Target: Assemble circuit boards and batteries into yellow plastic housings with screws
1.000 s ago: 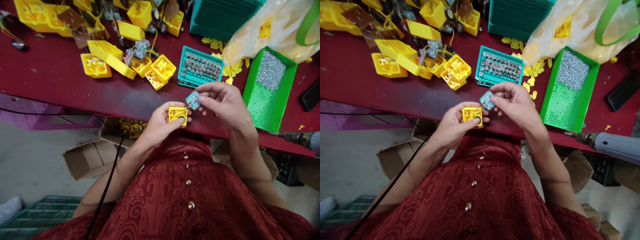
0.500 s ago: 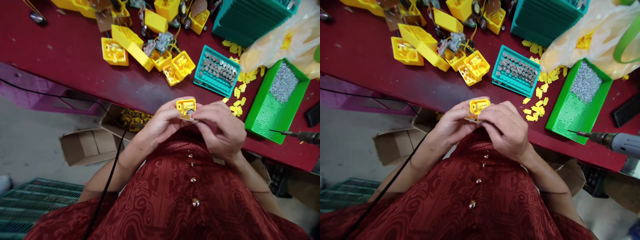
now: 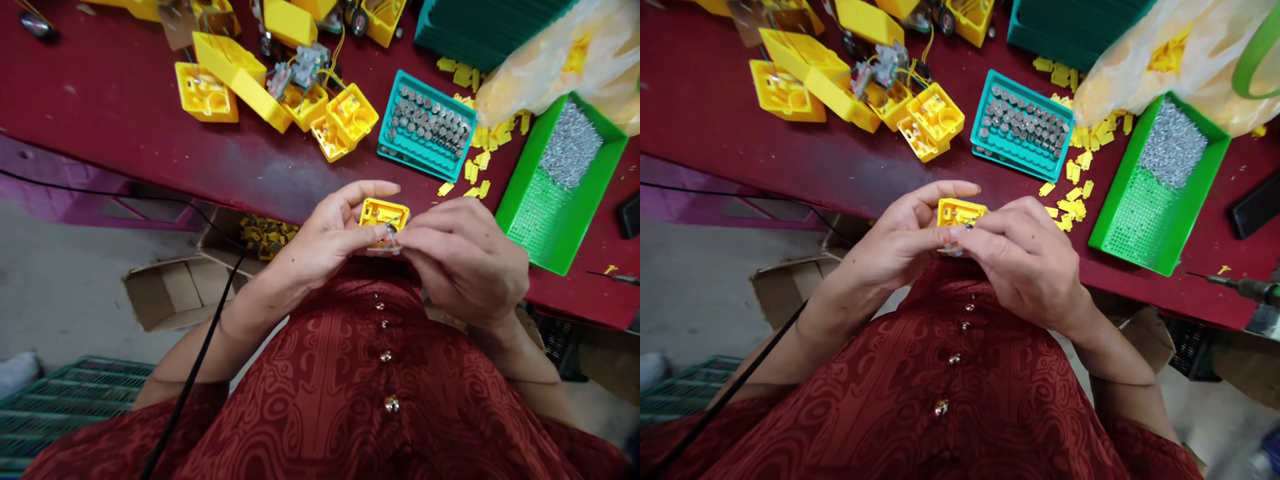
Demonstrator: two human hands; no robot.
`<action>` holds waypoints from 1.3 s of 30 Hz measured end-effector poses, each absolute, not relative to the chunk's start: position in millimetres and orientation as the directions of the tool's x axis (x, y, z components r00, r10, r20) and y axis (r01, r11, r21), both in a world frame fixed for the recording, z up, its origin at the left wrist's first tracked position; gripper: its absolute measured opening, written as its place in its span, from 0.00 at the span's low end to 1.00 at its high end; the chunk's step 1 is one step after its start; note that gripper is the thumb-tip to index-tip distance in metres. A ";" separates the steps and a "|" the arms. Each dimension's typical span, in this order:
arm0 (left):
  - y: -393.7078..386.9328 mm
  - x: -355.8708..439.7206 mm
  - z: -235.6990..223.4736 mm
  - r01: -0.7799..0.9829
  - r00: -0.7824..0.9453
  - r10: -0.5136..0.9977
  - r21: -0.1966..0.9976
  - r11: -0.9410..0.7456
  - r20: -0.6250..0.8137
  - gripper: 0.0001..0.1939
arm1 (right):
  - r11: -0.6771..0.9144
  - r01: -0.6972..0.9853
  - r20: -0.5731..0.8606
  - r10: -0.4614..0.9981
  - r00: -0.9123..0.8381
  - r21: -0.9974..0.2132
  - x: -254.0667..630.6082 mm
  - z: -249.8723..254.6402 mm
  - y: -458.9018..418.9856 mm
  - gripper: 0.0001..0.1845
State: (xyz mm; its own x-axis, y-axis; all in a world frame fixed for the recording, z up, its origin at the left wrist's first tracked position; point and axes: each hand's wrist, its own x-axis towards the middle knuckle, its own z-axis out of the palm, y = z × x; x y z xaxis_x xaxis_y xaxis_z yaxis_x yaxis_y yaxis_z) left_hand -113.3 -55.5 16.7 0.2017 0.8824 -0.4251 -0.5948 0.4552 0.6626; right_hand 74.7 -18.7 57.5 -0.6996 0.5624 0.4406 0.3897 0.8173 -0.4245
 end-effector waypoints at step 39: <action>-58.0 -106.6 30.7 -0.571 0.165 0.834 0.639 0.516 -0.526 0.36 | 0.822 0.469 0.341 0.564 -0.752 -0.324 78.7 52.7 1.6 0.07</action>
